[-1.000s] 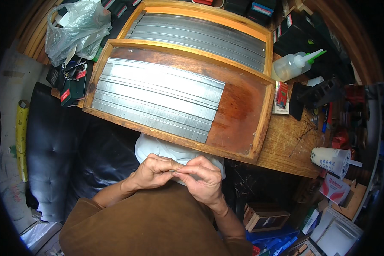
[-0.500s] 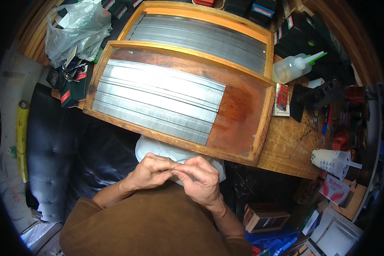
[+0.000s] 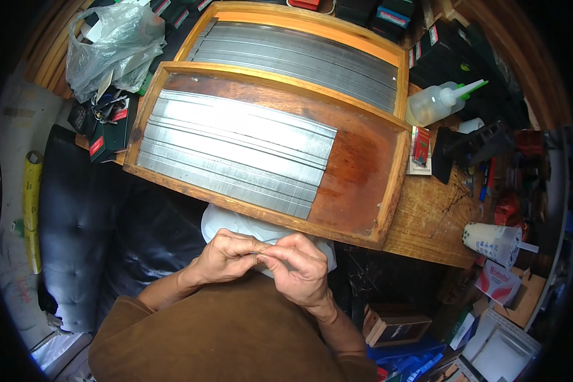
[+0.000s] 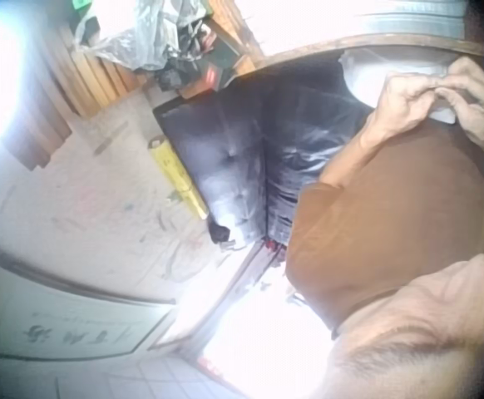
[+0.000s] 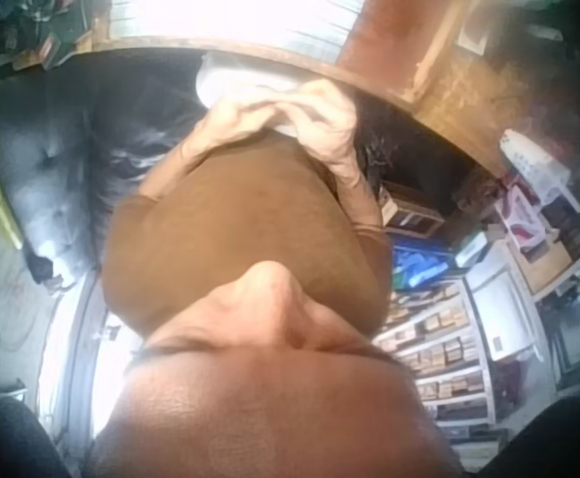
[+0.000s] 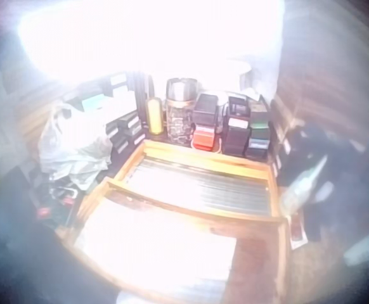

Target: The person wipes a small rectangular metal strip with a white cloth, repeatedly rubbing its edges and surfaces. The person handles the strip one at a time, turning it over and cleaning different sides while seated at a cluttered workbench.

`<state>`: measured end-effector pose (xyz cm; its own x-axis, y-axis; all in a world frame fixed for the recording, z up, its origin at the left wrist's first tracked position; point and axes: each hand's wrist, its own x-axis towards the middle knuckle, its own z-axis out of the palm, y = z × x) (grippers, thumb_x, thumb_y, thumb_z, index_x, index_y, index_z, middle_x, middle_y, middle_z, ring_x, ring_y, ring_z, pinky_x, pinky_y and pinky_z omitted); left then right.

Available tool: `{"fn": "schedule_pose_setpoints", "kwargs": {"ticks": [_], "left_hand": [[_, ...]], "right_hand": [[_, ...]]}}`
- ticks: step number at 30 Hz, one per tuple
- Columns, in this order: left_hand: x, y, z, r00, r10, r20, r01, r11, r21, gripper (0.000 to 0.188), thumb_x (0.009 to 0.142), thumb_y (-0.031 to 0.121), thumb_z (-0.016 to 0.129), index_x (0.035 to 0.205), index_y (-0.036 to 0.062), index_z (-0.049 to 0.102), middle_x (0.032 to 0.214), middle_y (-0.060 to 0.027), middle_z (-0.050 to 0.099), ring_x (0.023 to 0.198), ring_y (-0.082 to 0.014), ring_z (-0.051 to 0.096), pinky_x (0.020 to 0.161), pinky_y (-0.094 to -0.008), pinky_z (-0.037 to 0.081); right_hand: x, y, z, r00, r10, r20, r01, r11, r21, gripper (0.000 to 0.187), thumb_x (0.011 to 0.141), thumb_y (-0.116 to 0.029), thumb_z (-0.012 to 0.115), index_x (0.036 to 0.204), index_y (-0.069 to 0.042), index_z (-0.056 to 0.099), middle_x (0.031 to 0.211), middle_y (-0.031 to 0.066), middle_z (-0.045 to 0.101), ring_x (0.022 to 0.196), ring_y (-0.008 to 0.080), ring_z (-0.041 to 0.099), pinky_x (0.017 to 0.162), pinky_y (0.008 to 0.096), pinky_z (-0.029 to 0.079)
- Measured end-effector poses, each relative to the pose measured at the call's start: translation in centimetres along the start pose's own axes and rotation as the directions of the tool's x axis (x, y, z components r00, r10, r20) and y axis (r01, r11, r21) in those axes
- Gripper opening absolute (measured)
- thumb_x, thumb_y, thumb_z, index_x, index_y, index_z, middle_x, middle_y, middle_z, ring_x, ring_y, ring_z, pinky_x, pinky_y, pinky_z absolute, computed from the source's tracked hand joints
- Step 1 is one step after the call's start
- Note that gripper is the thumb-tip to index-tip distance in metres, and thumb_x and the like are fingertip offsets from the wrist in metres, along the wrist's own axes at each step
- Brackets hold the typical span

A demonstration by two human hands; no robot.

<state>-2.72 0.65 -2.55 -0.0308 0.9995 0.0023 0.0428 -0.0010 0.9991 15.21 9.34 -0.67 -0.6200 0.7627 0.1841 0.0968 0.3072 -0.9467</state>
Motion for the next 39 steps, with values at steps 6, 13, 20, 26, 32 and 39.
{"fn": "schedule_pose_setpoints", "kwargs": {"ticks": [6, 13, 20, 26, 32, 39], "left_hand": [[0.3, 0.8, 0.1, 1.000, 0.006, -0.019, -0.005, 0.999, 0.053, 0.028, 0.088, -0.002, 0.077, 0.116, -0.0006, 0.077, 0.085, -0.0183, 0.077, 0.073, -0.0259, 0.076, 0.065, -0.0334, 0.057], [0.1, 0.0, -0.2, 0.992, 0.066, -0.110, -0.060, 0.997, 0.058, 0.026, 0.088, -0.006, 0.075, 0.114, -0.0017, 0.078, 0.098, -0.0174, 0.080, 0.085, -0.0229, 0.080, 0.077, -0.0283, 0.062], [0.3, 0.8, 0.8, 0.999, 0.002, -0.038, 0.002, 0.997, 0.083, 0.024, 0.089, -0.005, 0.076, 0.113, -0.0013, 0.079, 0.098, -0.0174, 0.080, 0.085, -0.0220, 0.080, 0.076, -0.0279, 0.062], [-0.1, 0.7, 1.0, 0.998, -0.024, -0.055, 0.028, 0.997, 0.066, 0.021, 0.091, -0.003, 0.076, 0.111, -0.0030, 0.078, 0.101, -0.0182, 0.080, 0.088, -0.0227, 0.080, 0.078, -0.0285, 0.062], [0.5, 2.1, 0.8, 0.998, -0.065, 0.005, 0.065, 0.996, 0.054, 0.021, 0.093, 0.001, 0.075, 0.113, -0.0023, 0.078, 0.099, -0.0186, 0.080, 0.085, -0.0234, 0.080, 0.076, -0.0291, 0.062], [1.1, 3.8, 0.8, 0.995, 0.005, 0.099, -0.013, 0.997, 0.081, 0.027, 0.091, 0.000, 0.076, 0.118, -0.0020, 0.076, 0.091, -0.0186, 0.078, 0.081, -0.0294, 0.079, 0.072, -0.0329, 0.061]], "right_hand": [[-0.1, -1.7, -1.5, 0.998, 0.019, -0.055, -0.023, 0.998, -0.062, 0.017, 0.077, 0.004, 0.088, 0.090, -0.001, 0.078, 0.083, 0.0087, 0.069, 0.072, 0.0176, 0.066, 0.063, 0.0285, 0.052], [0.4, -7.5, -14.1, 0.930, -0.023, -0.368, -0.045, 0.984, -0.174, 0.003, 0.088, 0.000, 0.076, 0.086, 0.000, 0.074, 0.077, 0.0058, 0.064, 0.071, 0.0134, 0.063, 0.062, 0.0278, 0.051], [2.3, 0.4, -28.8, 0.721, 0.393, -0.571, -0.445, 0.894, 0.053, 0.016, 0.092, -0.010, 0.081, 0.097, 0.004, 0.077, 0.082, 0.0033, 0.071, 0.070, 0.0099, 0.062, 0.067, 0.0243, 0.051], [1.5, 1.2, -30.5, 0.642, 0.470, -0.605, -0.437, 0.873, 0.215, 0.015, 0.092, -0.010, 0.082, 0.096, 0.003, 0.077, 0.082, 0.0041, 0.070, 0.070, 0.0101, 0.062, 0.065, 0.0242, 0.052], [1.3, -7.4, -19.8, 0.937, 0.211, -0.278, -0.265, 0.948, -0.175, 0.004, 0.084, 0.002, 0.075, 0.081, 0.000, 0.075, 0.076, 0.0023, 0.066, 0.069, 0.0101, 0.060, 0.063, 0.0249, 0.046], [0.2, -4.3, -4.0, 1.000, 0.022, 0.015, -0.019, 0.989, -0.145, 0.016, 0.079, 0.003, 0.086, 0.092, -0.002, 0.080, 0.082, 0.0073, 0.068, 0.075, 0.0206, 0.065, 0.065, 0.0316, 0.051]]}}
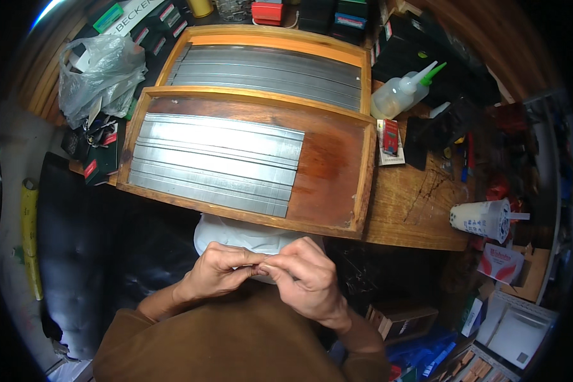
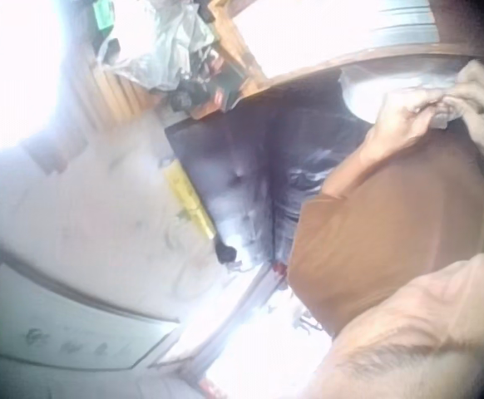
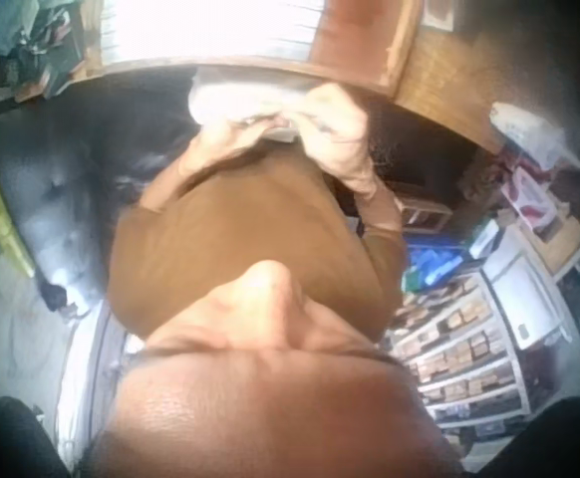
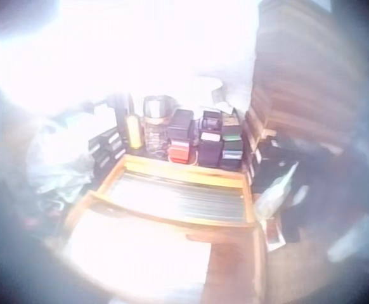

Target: The person wipes a small rectangular metal strip with a white cloth, repeatedly rubbing its edges and surfaces. The person handles the strip one at a time, turning it over and cleaning different sides while seated at a cluttered workbench.

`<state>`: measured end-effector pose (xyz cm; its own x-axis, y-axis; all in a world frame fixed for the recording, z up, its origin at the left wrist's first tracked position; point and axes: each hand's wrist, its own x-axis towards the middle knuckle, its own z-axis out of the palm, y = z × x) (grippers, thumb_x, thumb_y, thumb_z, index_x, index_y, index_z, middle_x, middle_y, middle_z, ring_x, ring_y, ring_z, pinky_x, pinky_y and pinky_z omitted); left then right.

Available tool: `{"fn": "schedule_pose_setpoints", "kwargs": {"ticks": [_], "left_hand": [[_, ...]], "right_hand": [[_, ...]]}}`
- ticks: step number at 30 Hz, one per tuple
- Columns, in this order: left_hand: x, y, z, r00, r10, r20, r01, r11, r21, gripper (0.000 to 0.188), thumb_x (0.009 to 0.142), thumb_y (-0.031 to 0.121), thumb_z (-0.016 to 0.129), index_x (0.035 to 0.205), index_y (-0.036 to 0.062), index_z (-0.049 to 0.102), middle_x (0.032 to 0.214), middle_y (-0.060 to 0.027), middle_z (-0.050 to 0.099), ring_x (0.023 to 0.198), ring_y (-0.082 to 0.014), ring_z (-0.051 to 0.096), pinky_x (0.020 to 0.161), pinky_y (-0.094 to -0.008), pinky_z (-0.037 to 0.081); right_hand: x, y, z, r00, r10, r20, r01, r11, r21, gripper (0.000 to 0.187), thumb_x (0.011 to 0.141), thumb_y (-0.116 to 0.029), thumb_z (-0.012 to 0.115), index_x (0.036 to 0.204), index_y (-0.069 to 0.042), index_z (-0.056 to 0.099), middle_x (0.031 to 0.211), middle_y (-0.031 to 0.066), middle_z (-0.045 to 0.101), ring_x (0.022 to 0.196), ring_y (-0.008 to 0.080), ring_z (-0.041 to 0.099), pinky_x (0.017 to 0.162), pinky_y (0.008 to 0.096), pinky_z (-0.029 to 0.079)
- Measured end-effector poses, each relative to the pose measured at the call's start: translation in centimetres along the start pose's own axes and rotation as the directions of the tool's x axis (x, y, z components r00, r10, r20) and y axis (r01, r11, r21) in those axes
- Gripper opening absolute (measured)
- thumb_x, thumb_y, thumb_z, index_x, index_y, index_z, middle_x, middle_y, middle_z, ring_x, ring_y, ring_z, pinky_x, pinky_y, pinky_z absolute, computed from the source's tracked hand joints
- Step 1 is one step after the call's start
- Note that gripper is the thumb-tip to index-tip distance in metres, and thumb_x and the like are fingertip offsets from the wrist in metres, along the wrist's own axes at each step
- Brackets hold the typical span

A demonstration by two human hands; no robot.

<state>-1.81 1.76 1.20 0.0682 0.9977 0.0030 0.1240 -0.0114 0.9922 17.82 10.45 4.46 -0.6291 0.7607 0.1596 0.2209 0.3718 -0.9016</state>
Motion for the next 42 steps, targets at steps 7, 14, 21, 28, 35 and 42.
{"fn": "schedule_pose_setpoints", "kwargs": {"ticks": [7, 14, 21, 28, 35, 42], "left_hand": [[-0.6, -1.7, 0.4, 0.978, 0.197, -0.064, -0.187, 0.972, 0.141, 0.034, 0.084, -0.007, 0.075, 0.117, -0.0026, 0.075, 0.097, -0.0194, 0.078, 0.083, -0.0310, 0.078, 0.074, -0.0371, 0.062], [0.3, -5.6, 1.1, 0.957, 0.285, -0.047, -0.265, 0.932, 0.246, 0.035, 0.081, -0.008, 0.074, 0.115, -0.0008, 0.076, 0.102, -0.0191, 0.078, 0.089, -0.0335, 0.078, 0.077, -0.0380, 0.063], [0.5, -7.2, 1.1, 0.989, 0.132, -0.064, -0.126, 0.988, 0.089, 0.034, 0.081, -0.007, 0.073, 0.113, 0.0020, 0.078, 0.099, -0.0179, 0.079, 0.088, -0.0329, 0.078, 0.076, -0.0366, 0.062], [0.2, -1.0, -0.6, 0.965, -0.234, 0.119, 0.225, 0.971, 0.083, 0.019, 0.088, 0.004, 0.077, 0.106, 0.0005, 0.079, 0.086, -0.0162, 0.078, 0.076, -0.0228, 0.075, 0.069, -0.0330, 0.059], [1.9, -7.0, -0.7, 0.721, -0.592, 0.359, 0.692, 0.632, -0.349, 0.017, 0.097, 0.018, 0.079, 0.103, 0.0020, 0.078, 0.095, -0.0033, 0.079, 0.077, -0.0076, 0.069, 0.059, -0.0225, 0.050], [2.9, -6.4, -0.7, 0.779, -0.569, 0.264, 0.626, 0.679, -0.383, 0.021, 0.097, 0.014, 0.078, 0.110, -0.0012, 0.073, 0.093, -0.0053, 0.077, 0.083, -0.0123, 0.072, 0.064, -0.0256, 0.057]], "right_hand": [[-0.6, 2.9, 2.6, 0.989, -0.147, 0.021, 0.142, 0.975, 0.172, 0.018, 0.078, 0.006, 0.086, 0.092, -0.002, 0.080, 0.086, 0.0071, 0.070, 0.075, 0.0184, 0.066, 0.066, 0.0289, 0.052], [-0.7, 6.3, 2.9, 0.958, -0.285, 0.015, 0.283, 0.957, 0.069, 0.024, 0.076, 0.006, 0.086, 0.097, -0.003, 0.079, 0.088, 0.0088, 0.069, 0.077, 0.0229, 0.067, 0.067, 0.0327, 0.053], [-1.0, 6.4, 4.1, 0.994, -0.111, -0.012, 0.111, 0.993, 0.026, 0.021, 0.076, 0.005, 0.086, 0.094, -0.003, 0.079, 0.085, 0.0090, 0.066, 0.074, 0.0217, 0.067, 0.062, 0.0321, 0.053], [-1.8, 2.5, 3.8, 0.995, -0.025, -0.096, 0.032, 0.997, 0.069, 0.019, 0.083, 0.000, 0.087, 0.099, 0.000, 0.078, 0.083, 0.0043, 0.064, 0.073, 0.0130, 0.061, 0.060, 0.0280, 0.049], [-2.6, 8.6, 6.4, 0.741, 0.610, 0.282, -0.615, 0.446, 0.651, 0.014, 0.099, -0.010, 0.074, 0.105, 0.002, 0.075, 0.076, 0.0017, 0.068, 0.062, 0.0059, 0.059, 0.058, 0.0213, 0.050], [-1.4, 8.7, 7.4, 0.783, 0.612, 0.111, -0.490, 0.497, 0.716, 0.010, 0.097, -0.006, 0.074, 0.103, 0.002, 0.076, 0.079, 0.0024, 0.071, 0.064, 0.0063, 0.059, 0.060, 0.0220, 0.049]]}}
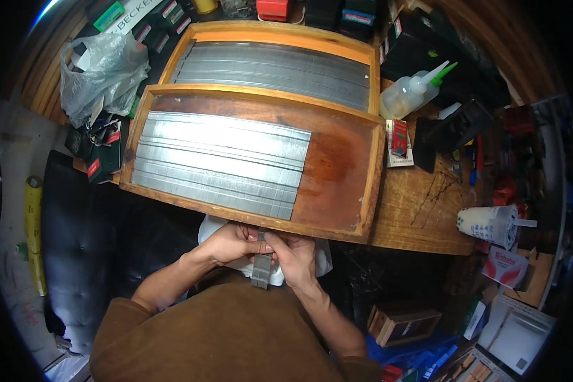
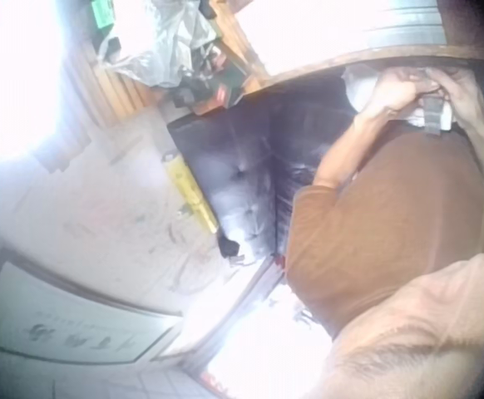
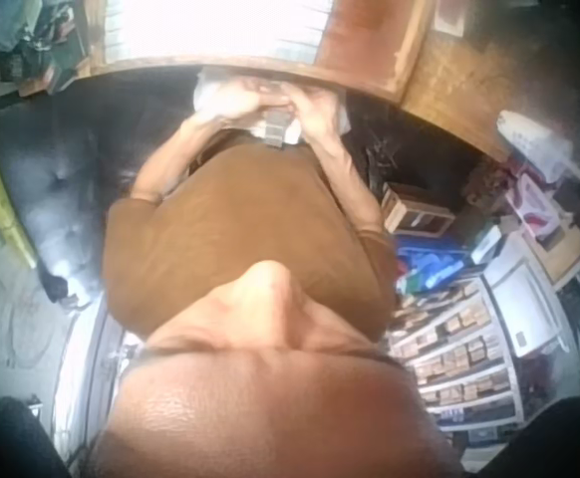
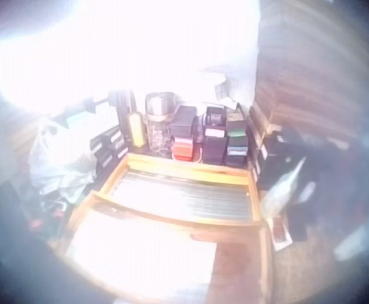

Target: The person wipes a small rectangular metal strip with a white cloth, repeatedly rubbing its edges and surfaces. The person handles the strip one at a time, turning it over and cleaning different sides while seated at a cluttered workbench.

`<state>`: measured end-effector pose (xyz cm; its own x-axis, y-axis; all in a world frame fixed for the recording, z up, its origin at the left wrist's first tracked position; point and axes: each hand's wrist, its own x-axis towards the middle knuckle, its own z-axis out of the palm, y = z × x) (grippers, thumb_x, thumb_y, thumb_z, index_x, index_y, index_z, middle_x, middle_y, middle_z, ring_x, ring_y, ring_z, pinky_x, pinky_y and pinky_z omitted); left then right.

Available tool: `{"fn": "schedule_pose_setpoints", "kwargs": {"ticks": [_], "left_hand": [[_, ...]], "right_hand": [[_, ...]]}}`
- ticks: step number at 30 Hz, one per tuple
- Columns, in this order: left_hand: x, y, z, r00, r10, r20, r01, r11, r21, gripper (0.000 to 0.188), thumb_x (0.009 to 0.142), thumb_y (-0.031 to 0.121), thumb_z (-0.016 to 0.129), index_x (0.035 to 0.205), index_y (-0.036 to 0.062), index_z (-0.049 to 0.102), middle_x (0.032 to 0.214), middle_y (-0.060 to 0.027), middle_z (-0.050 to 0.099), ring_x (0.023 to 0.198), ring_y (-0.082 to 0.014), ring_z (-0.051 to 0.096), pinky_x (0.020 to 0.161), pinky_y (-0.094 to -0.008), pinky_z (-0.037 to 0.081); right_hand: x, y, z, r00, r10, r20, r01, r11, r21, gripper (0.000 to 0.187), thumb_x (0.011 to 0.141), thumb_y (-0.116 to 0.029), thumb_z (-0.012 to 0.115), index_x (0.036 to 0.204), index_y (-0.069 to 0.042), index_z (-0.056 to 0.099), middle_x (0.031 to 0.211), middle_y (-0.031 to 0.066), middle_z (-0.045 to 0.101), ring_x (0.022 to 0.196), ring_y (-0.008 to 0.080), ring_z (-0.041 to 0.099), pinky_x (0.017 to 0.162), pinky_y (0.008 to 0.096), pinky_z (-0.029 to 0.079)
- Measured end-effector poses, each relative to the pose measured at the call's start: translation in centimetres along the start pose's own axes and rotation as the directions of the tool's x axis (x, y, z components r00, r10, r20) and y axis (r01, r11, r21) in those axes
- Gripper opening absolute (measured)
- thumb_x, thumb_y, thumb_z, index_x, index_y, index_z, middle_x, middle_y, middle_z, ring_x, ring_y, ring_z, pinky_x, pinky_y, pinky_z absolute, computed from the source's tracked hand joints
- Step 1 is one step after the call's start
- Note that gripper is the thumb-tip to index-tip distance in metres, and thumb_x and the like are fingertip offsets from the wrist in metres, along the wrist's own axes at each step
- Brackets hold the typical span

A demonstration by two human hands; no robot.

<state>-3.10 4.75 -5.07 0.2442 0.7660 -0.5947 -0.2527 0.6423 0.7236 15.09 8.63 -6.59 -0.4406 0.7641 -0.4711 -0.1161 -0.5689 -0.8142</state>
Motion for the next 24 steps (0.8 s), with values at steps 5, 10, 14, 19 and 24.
{"fn": "schedule_pose_setpoints", "kwargs": {"ticks": [5, 10, 14, 19, 24], "left_hand": [[-2.5, -0.3, -0.2, 0.982, 0.188, 0.030, -0.190, 0.965, 0.182, 0.022, 0.100, 0.017, 0.075, 0.110, -0.0018, 0.077, 0.091, -0.0032, 0.079, 0.081, -0.0057, 0.066, 0.066, -0.0249, 0.053], [-4.7, -0.2, 1.0, 0.851, 0.524, -0.030, -0.464, 0.778, 0.423, 0.022, 0.095, 0.010, 0.076, 0.113, -0.0024, 0.077, 0.087, -0.0186, 0.078, 0.074, -0.0151, 0.075, 0.065, -0.0293, 0.056], [-5.1, -0.1, 0.9, 0.852, 0.523, -0.017, -0.451, 0.751, 0.482, 0.019, 0.096, 0.008, 0.075, 0.112, -0.0028, 0.078, 0.088, -0.0183, 0.079, 0.077, -0.0155, 0.076, 0.066, -0.0286, 0.057], [-5.0, -0.6, 1.6, 0.953, 0.291, -0.081, -0.288, 0.957, 0.040, 0.019, 0.099, 0.009, 0.074, 0.113, -0.0043, 0.077, 0.098, -0.0108, 0.080, 0.090, -0.0106, 0.073, 0.079, -0.0270, 0.058], [-4.8, -0.8, 1.4, 0.969, 0.242, -0.038, -0.242, 0.970, 0.021, 0.023, 0.100, 0.009, 0.074, 0.118, -0.0044, 0.075, 0.106, -0.0096, 0.079, 0.098, -0.0106, 0.071, 0.086, -0.0262, 0.058]], "right_hand": [[-2.0, -1.3, 1.0, 0.971, -0.220, 0.096, 0.236, 0.949, -0.209, 0.014, 0.093, -0.001, 0.079, 0.104, 0.006, 0.076, 0.091, 0.0041, 0.070, 0.072, 0.0077, 0.060, 0.063, 0.0243, 0.051], [-2.9, -3.4, 2.0, 0.862, -0.437, 0.259, 0.507, 0.769, -0.390, 0.018, 0.085, 0.002, 0.084, 0.102, -0.002, 0.080, 0.085, 0.0053, 0.065, 0.075, 0.0128, 0.064, 0.067, 0.0261, 0.053], [-2.5, -4.0, 2.3, 0.803, -0.499, 0.326, 0.596, 0.661, -0.455, 0.015, 0.088, 0.000, 0.082, 0.102, -0.001, 0.079, 0.087, 0.0059, 0.067, 0.076, 0.0134, 0.065, 0.066, 0.0266, 0.053], [-2.1, -4.8, 2.0, 0.907, -0.311, 0.286, 0.405, 0.831, -0.381, 0.011, 0.094, 0.003, 0.075, 0.104, 0.003, 0.078, 0.090, 0.0070, 0.069, 0.080, 0.0108, 0.065, 0.067, 0.0243, 0.051], [-1.9, -4.0, 1.1, 0.917, -0.241, 0.318, 0.349, 0.871, -0.345, 0.019, 0.092, 0.006, 0.076, 0.110, 0.009, 0.075, 0.095, 0.0088, 0.071, 0.081, 0.0092, 0.064, 0.068, 0.0222, 0.051]]}}
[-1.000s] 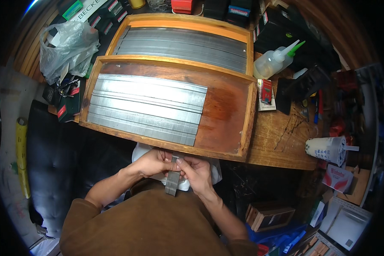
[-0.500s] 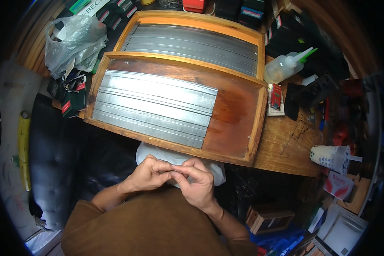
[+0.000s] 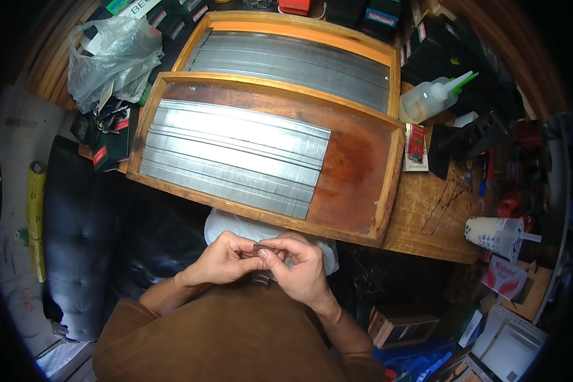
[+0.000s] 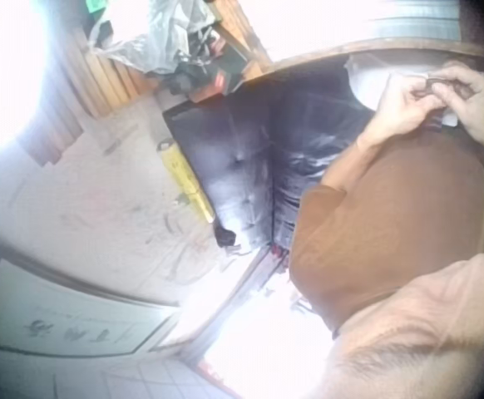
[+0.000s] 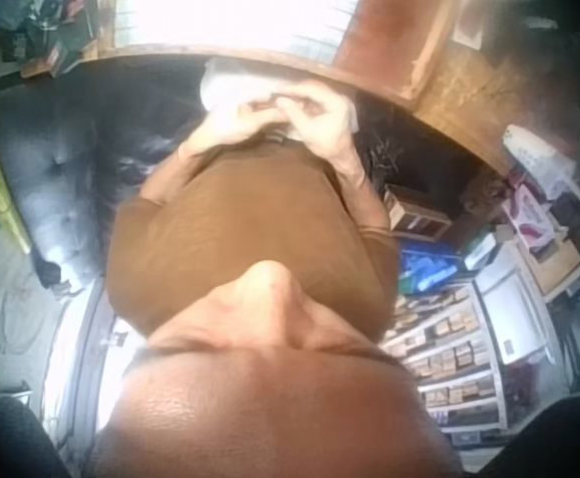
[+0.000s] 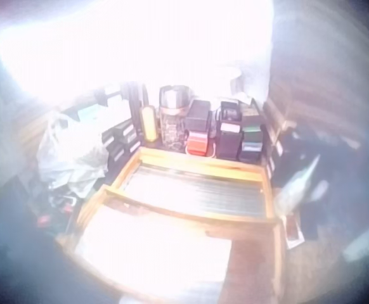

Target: The person wipes a small rectangular metal strip with a white cloth, repeatedly rubbing its edges and surfaces. The person handles the strip one at a time, turning it over and cleaning different sides while seated at a cluttered workbench.

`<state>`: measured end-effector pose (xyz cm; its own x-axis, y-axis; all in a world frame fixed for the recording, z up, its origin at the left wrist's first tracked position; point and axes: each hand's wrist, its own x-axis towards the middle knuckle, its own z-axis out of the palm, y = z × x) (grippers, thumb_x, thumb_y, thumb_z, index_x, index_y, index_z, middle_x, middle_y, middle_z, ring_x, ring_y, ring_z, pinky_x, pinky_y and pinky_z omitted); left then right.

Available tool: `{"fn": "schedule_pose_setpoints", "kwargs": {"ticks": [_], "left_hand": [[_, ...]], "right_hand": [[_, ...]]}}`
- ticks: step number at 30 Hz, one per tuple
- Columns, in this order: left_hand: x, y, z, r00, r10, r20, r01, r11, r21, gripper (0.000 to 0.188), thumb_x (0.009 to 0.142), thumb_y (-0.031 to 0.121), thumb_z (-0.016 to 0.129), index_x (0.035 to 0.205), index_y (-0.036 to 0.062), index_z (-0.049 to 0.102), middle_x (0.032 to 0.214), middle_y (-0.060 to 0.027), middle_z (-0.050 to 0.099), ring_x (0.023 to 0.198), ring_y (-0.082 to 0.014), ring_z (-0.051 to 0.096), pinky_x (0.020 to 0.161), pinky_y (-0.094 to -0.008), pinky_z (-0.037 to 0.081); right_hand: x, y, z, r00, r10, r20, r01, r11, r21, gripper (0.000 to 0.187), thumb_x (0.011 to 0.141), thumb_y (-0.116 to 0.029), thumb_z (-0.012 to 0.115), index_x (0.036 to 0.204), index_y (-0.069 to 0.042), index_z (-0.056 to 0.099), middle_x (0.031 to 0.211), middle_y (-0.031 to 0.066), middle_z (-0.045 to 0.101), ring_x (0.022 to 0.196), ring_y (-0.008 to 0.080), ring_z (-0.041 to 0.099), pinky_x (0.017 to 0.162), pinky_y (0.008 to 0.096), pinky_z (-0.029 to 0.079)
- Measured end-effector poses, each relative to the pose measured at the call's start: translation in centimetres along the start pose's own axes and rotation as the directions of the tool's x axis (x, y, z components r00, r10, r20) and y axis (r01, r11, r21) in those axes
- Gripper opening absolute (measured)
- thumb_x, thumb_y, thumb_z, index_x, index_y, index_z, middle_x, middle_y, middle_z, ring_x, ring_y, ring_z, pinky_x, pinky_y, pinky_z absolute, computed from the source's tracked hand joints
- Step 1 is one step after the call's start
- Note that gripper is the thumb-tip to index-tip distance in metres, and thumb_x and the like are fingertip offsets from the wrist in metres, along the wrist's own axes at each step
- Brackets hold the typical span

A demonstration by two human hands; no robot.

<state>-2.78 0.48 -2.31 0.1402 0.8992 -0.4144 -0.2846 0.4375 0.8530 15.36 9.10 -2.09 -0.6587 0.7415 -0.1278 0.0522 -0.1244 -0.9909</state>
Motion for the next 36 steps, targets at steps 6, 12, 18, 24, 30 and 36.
{"fn": "schedule_pose_setpoints", "kwargs": {"ticks": [6, 12, 18, 24, 30, 36], "left_hand": [[0.5, -0.5, -0.3, 0.997, -0.052, 0.057, 0.058, 0.993, -0.105, 0.022, 0.099, 0.007, 0.075, 0.118, -0.0045, 0.076, 0.106, -0.0094, 0.079, 0.100, -0.0110, 0.071, 0.087, -0.0262, 0.059], [0.5, -0.7, -0.4, 0.994, -0.081, 0.080, 0.088, 0.991, -0.097, 0.023, 0.098, 0.007, 0.075, 0.118, -0.0047, 0.076, 0.107, -0.0095, 0.079, 0.099, -0.0108, 0.071, 0.087, -0.0259, 0.058], [0.5, -0.6, -0.1, 0.992, -0.110, 0.064, 0.117, 0.986, -0.121, 0.019, 0.099, 0.006, 0.075, 0.115, -0.0045, 0.076, 0.104, -0.0081, 0.079, 0.096, -0.0096, 0.070, 0.086, -0.0253, 0.058], [0.5, -0.5, 0.1, 0.995, -0.086, 0.059, 0.092, 0.989, -0.112, 0.018, 0.099, 0.006, 0.074, 0.114, -0.0039, 0.077, 0.102, -0.0076, 0.079, 0.095, -0.0090, 0.070, 0.085, -0.0246, 0.058], [0.7, -0.6, 0.0, 0.994, -0.098, 0.057, 0.103, 0.989, -0.103, 0.018, 0.099, 0.006, 0.074, 0.113, -0.0041, 0.077, 0.102, -0.0077, 0.079, 0.094, -0.0087, 0.071, 0.085, -0.0244, 0.058], [0.6, -0.3, 0.1, 0.992, -0.114, 0.048, 0.120, 0.985, -0.127, 0.019, 0.099, 0.006, 0.074, 0.113, -0.0050, 0.077, 0.103, -0.0080, 0.079, 0.094, -0.0088, 0.071, 0.085, -0.0244, 0.058]], "right_hand": [[-0.1, 0.4, 0.1, 0.976, 0.217, -0.007, -0.211, 0.954, 0.214, 0.020, 0.093, 0.005, 0.076, 0.113, 0.009, 0.074, 0.090, 0.0048, 0.072, 0.076, 0.0059, 0.063, 0.068, 0.0200, 0.052], [-0.4, 1.4, -0.1, 0.970, 0.245, 0.005, -0.234, 0.920, 0.313, 0.018, 0.093, 0.006, 0.076, 0.110, 0.009, 0.072, 0.090, 0.0084, 0.073, 0.072, 0.0073, 0.067, 0.063, 0.0203, 0.055], [-0.4, 1.4, -0.1, 0.968, 0.250, 0.000, -0.235, 0.911, 0.338, 0.015, 0.093, 0.006, 0.075, 0.108, 0.009, 0.071, 0.090, 0.0102, 0.074, 0.072, 0.0089, 0.068, 0.062, 0.0217, 0.057], [-0.4, 1.4, -0.3, 0.968, 0.250, 0.009, -0.238, 0.908, 0.346, 0.014, 0.093, 0.006, 0.075, 0.107, 0.009, 0.071, 0.089, 0.0105, 0.074, 0.072, 0.0094, 0.069, 0.061, 0.0220, 0.057], [-0.5, 1.4, -0.3, 0.969, 0.246, -0.003, -0.228, 0.903, 0.364, 0.015, 0.094, 0.007, 0.073, 0.108, 0.009, 0.070, 0.092, 0.0111, 0.073, 0.073, 0.0106, 0.069, 0.063, 0.0231, 0.059], [-0.6, 1.6, -0.4, 0.972, 0.233, -0.023, -0.205, 0.894, 0.400, 0.015, 0.094, 0.008, 0.072, 0.110, 0.010, 0.070, 0.090, 0.0101, 0.072, 0.076, 0.0115, 0.070, 0.064, 0.0237, 0.059]]}}
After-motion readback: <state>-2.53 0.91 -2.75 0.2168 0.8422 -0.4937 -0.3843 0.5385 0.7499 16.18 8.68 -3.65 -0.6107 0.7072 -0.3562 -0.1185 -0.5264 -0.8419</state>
